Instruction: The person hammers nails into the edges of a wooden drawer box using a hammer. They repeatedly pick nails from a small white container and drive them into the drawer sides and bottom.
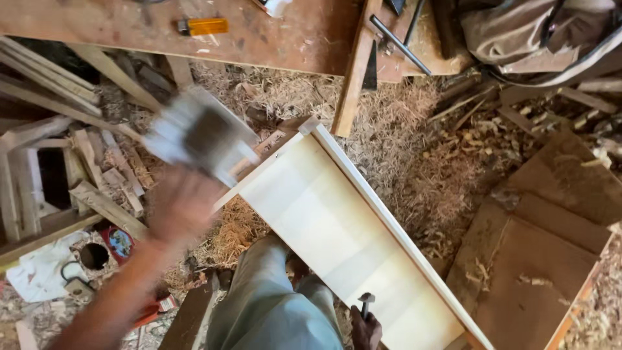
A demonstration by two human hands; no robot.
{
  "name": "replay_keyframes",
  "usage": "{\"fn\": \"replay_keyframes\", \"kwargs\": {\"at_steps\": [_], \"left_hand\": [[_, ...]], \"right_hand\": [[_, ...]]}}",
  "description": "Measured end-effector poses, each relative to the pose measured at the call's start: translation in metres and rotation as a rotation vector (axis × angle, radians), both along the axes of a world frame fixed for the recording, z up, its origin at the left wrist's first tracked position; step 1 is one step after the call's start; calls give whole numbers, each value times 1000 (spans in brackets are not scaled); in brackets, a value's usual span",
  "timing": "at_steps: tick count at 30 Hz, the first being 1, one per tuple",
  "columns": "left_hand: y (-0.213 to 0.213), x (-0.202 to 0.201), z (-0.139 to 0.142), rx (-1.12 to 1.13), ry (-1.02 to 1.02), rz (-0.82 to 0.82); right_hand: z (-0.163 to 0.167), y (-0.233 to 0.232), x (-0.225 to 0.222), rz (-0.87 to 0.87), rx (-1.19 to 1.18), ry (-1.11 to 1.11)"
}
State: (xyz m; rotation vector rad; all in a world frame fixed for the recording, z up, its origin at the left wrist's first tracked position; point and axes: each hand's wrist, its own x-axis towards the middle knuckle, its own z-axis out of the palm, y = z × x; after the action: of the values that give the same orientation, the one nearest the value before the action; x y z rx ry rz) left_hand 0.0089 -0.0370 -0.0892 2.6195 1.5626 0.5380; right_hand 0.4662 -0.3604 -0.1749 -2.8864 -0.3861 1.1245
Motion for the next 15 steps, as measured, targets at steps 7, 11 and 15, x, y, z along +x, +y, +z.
{"fn": "replay_keyframes", "kwargs": {"at_steps": [7,11,15], "left_hand": [[-78,139,-153,-178,78,-432],[-73,166,-196,-261,170,-460],[-57,186,-190,-349,205,-389]], "right_hand": [[-17,-9,-7,-6,9,18],[-15,-18,-7,-82,23,32],[-20,-18,-7,-159,82,48]]}}
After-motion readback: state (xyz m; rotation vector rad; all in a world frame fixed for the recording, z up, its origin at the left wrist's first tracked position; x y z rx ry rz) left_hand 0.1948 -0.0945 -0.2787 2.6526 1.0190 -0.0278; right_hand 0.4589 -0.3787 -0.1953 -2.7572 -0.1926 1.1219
